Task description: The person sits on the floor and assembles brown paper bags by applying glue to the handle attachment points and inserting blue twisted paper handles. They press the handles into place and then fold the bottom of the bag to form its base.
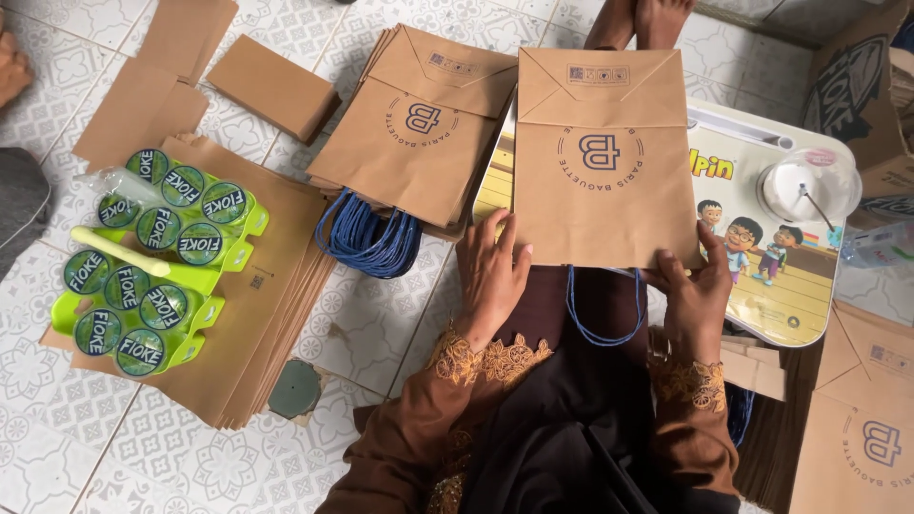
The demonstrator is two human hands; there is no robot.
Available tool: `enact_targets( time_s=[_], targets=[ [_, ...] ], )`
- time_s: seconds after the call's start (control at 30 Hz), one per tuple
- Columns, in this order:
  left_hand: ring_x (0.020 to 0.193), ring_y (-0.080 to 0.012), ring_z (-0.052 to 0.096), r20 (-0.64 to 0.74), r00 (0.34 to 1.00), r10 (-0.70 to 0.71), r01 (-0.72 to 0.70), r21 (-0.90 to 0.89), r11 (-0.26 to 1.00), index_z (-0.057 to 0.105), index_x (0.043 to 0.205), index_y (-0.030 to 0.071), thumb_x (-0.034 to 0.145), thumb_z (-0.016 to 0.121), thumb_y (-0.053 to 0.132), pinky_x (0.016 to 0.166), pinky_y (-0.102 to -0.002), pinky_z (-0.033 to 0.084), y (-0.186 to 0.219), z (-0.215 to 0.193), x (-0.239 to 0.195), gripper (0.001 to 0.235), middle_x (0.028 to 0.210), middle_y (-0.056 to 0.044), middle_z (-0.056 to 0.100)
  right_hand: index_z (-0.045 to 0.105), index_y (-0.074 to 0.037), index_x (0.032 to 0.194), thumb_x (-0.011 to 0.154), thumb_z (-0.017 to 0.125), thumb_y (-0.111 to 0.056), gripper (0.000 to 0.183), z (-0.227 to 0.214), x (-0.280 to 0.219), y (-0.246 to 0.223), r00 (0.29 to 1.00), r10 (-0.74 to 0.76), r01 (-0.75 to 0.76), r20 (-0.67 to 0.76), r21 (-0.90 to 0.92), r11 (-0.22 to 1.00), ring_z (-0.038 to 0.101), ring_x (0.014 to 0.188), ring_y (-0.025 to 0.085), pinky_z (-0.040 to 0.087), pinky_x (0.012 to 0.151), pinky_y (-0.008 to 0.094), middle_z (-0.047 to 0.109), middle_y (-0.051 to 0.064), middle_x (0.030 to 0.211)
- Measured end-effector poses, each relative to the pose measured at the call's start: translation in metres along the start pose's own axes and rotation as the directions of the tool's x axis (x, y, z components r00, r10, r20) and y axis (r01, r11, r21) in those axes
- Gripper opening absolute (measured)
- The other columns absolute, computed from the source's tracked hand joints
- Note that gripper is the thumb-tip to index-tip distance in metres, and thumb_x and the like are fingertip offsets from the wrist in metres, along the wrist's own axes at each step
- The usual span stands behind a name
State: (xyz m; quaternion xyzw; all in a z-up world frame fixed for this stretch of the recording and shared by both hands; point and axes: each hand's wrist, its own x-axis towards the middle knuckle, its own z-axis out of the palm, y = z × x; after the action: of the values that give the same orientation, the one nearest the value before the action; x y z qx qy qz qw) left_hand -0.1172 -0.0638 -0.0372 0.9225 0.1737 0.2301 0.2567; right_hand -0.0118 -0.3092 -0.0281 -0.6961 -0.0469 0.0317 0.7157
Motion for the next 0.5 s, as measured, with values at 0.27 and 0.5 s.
enact_targets(
  time_s=[0.27, 0.5],
  targets=[
    [0.091, -0.0311, 0.069, 0.006, 0.995, -0.103, 0.103, -0.132, 0.986, 0.053, 0.135, 0.008, 0.097, 0.064, 0.026, 0.071, -0.043, 0.056, -0.004, -0.013, -0.013, 0.043, 0.111, -0.011, 0.059, 0.033, -0.003, 0.158, 0.104, 0.058, 0.006, 0.060, 0.000, -0.011, 0.004, 0.998, 0.052, -0.049, -0.023, 0.103, 0.993, 0.072, 0.078, 0.029, 0.070, 0.074, 0.042, 0.057, 0.022, 0.120],
    [0.084, -0.0366, 0.076, 0.238, 0.949, -0.208, 0.250, -0.163, 0.954, 0.045, 0.140, 0.010, 0.103, 0.054, 0.029, 0.065, -0.052, 0.058, 0.005, -0.040, -0.012, 0.042, 0.099, -0.015, 0.072, 0.035, -0.004, 0.156, 0.104, 0.057, 0.004, 0.057, -0.004, -0.018, 0.009, 0.994, 0.109, -0.104, -0.021, 0.185, 0.977, 0.074, 0.072, 0.033, 0.071, 0.074, 0.049, 0.058, 0.021, 0.112]
  ],
)
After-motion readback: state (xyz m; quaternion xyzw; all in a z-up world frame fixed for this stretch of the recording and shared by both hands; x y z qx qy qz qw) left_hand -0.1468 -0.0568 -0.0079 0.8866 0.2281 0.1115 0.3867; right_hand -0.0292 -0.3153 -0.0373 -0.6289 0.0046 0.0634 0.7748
